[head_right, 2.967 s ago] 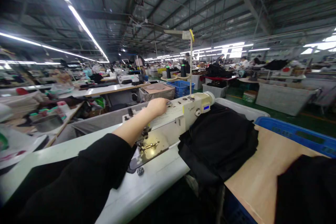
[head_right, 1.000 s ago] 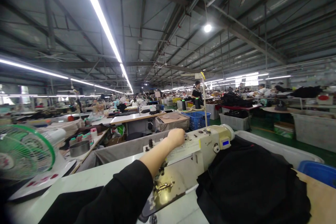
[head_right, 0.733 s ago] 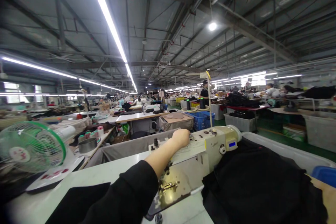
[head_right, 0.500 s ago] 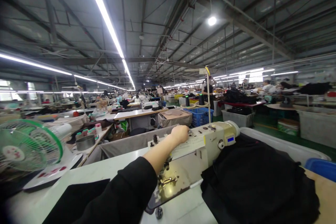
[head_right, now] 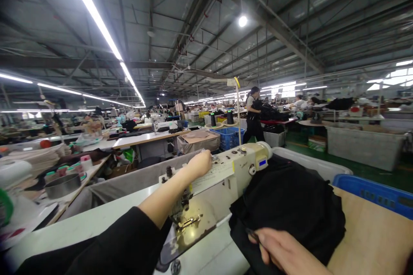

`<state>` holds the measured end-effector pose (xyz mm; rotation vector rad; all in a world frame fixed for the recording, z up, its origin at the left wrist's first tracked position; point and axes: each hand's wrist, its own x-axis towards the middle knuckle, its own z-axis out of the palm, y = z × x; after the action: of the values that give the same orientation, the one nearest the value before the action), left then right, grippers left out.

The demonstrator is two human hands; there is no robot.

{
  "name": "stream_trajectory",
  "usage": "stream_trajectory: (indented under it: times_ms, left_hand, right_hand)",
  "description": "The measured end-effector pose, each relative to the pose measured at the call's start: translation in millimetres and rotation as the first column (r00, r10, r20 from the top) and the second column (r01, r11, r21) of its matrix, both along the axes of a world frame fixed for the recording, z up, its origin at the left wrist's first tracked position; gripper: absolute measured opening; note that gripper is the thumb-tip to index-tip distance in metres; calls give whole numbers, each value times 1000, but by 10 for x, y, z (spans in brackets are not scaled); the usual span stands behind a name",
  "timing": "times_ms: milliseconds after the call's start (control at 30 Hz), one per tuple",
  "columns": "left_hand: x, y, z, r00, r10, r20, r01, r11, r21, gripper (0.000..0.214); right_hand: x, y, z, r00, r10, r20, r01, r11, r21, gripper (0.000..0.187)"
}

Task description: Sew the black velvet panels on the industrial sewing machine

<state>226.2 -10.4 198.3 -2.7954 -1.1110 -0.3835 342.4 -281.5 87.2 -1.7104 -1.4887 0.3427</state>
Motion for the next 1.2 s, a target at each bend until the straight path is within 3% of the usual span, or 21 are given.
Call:
stream_trajectory:
  times_ms: [100, 200, 300, 400, 633, 1000, 1200]
  left_hand:
    - [-24, -18, -27, 1000, 5, 10, -5, 1000, 21, 26]
    - [-52, -52, -33, 1000, 10, 16, -10, 999, 45, 27]
    - [-70, -84, -29, 1000, 14, 15, -15, 998, 58, 27]
    - [-77, -95, -35, 999, 27, 18, -28, 998, 61, 27]
    - [-76, -63, -66, 998, 49, 28, -51, 997, 61, 28]
    - [-37, -128, -63, 999, 17, 47, -19, 999, 46, 27]
    - [-79, -178, -4, 991, 18, 131, -18, 1000, 1, 26]
  right_hand:
    - [70, 489, 147, 999, 27, 27, -29, 996, 89, 37]
    - [87, 1034, 325, 981, -79, 179, 37, 974, 225, 35]
    - [76, 1464, 479, 878, -216, 428, 104, 957, 270, 42]
    - [68, 1719, 565, 804, -248, 541, 106, 954, 279, 40]
    - [77, 1873, 593, 761, -250, 599, 84, 953, 292, 27]
    - [111, 1991, 586, 753, -275, 598, 109, 948, 299, 28]
    - [114, 1978, 601, 770, -295, 565, 142, 944, 299, 28]
